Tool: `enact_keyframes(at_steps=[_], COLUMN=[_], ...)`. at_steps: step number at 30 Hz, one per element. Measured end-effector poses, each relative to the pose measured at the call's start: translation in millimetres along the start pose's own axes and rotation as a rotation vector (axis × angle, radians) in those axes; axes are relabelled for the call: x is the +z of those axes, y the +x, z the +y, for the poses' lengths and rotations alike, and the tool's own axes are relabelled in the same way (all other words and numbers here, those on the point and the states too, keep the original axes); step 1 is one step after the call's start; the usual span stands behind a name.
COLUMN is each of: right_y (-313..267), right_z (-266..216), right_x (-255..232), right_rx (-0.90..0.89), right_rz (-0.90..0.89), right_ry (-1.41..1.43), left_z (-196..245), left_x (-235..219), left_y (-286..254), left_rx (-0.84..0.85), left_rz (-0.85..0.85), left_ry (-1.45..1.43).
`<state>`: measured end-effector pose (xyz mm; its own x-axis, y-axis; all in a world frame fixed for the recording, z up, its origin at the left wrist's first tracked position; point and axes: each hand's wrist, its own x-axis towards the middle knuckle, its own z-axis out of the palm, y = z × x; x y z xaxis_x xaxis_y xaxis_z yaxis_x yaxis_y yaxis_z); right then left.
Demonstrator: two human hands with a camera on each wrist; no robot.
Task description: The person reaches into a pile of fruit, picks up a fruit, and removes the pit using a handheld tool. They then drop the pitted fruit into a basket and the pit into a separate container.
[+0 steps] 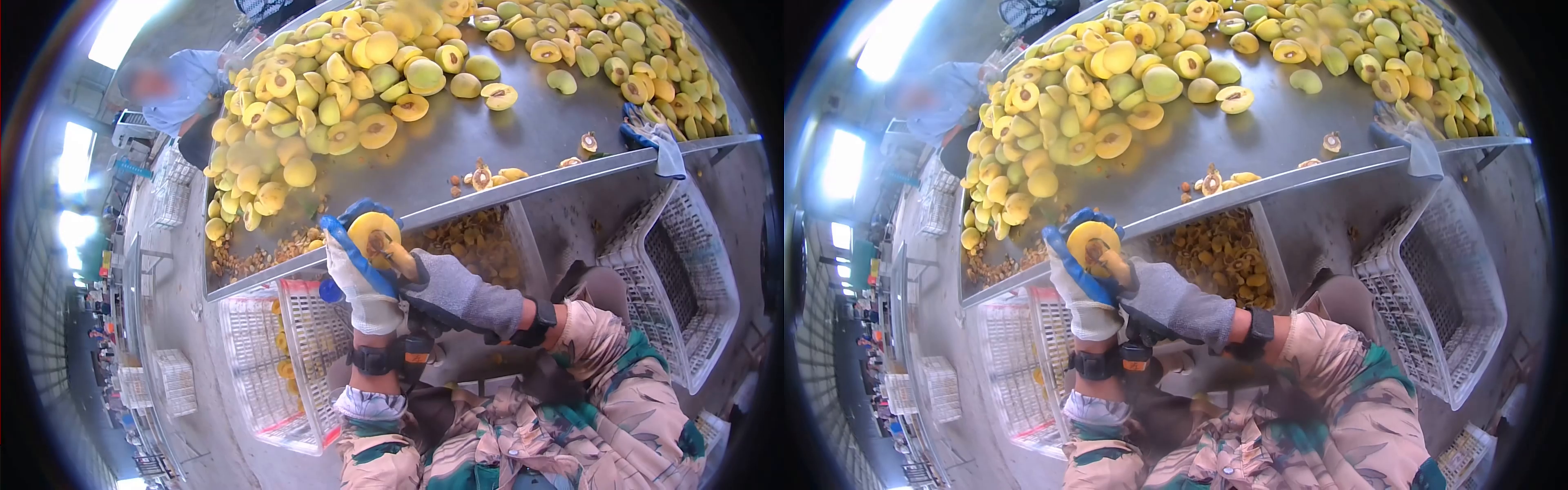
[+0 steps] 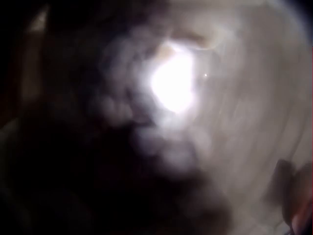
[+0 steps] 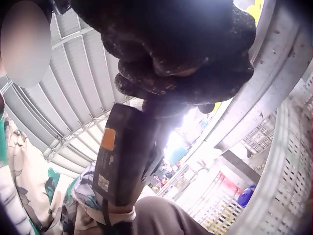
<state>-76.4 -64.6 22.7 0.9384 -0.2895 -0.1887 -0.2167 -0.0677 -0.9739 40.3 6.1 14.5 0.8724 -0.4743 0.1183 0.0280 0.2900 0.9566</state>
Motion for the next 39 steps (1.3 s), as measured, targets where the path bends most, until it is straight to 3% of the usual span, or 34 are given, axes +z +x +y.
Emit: enact_keyframes(at_steps=[2,5,8,11,13,15,18,20,21,23,26,27,29,30,31,32,33,36,37,39], right_y=[-5.7,-4.4,-2.2,-8.7,-6.9,-11.0,2.2,-1.2,-3.3,-12.1,-21.6,-23.5,-28.8,-31.5,-35.5,-40.1,-43.0,-45.6,-42.6,-44.0], right_z=[-15.9,3.8,6.1,-7.9,6.9,4.0,20.3,23.6,21.0,12.1,11.7,17.3,3.6,0.4,5.0,9.9,8.0,-0.7,15.8,-2.6], right_x=[-7.3,-9.0,-7.1,-5.7,-10.0,-15.4,-14.6,-13.4,-14.3,-23.4,-37.7,-40.1,-47.2,-51.9,-51.1,-48.6,-49.4,-50.2,-40.5,-51.0], right_rx=[0.053,0.058,0.065,-0.059,-0.137,-0.18,-0.967,-0.751,-0.634,-0.279,-0.092,-0.181,0.016,0.164,0.182,0.199,0.246,0.253,0.15,0.226], right_rz=[-0.077,-0.285,-0.305,-0.189,-0.368,-0.488,-0.371,-0.556,-0.648,-0.625,-0.678,-0.662,-0.68,-0.714,-0.654,-0.591,-0.577,-0.54,-0.442,-0.464], right_ry=[0.028,0.345,0.241,-0.065,0.211,0.401,0.04,0.337,0.479,0.467,0.503,0.432,0.435,0.439,0.404,0.373,0.345,0.332,0.434,0.452], left_z=[2.6,3.2,-0.3,1.7,6.7,13.7,22.5,21.4,23.0,29.6,19.9,31.9,55.0,54.9,71.8,85.8,81.4,88.5,80.7,77.8], left_x=[1.9,-3.4,-9.4,-4.9,-7.8,-9.9,-10.7,-12.0,-10.6,-10.3,-60.0,-78.4,-122.5,-161.6,-182.8,-197.5,-234.1,-211.6,-202.4,-141.9], left_y=[-0.6,1.7,4.3,3.1,-1.6,-4.1,-2.4,-1.5,-0.9,-0.1,4.7,1.6,-14.3,-19.2,-22.6,-30.2,-16.3,7.0,29.3,69.4], left_rx=[0.014,-0.01,-0.015,-0.068,0.195,0.167,-0.283,-0.563,-0.624,-0.727,-0.374,-0.385,-0.149,-0.08,-0.091,-0.074,-0.073,0.183,0.153,0.174], left_rz=[0.002,-0.036,-0.006,0.082,-0.079,-0.203,-0.281,-0.285,-0.218,-0.074,-0.043,0.027,-0.009,0.163,0.156,0.371,0.626,0.483,0.362,0.131], left_ry=[-0.028,-0.057,0.004,0.003,0.309,0.348,-0.036,-0.347,-0.416,-0.556,-0.345,-0.374,-0.072,0.05,0.128,0.356,0.929,1.389,1.06,1.049])
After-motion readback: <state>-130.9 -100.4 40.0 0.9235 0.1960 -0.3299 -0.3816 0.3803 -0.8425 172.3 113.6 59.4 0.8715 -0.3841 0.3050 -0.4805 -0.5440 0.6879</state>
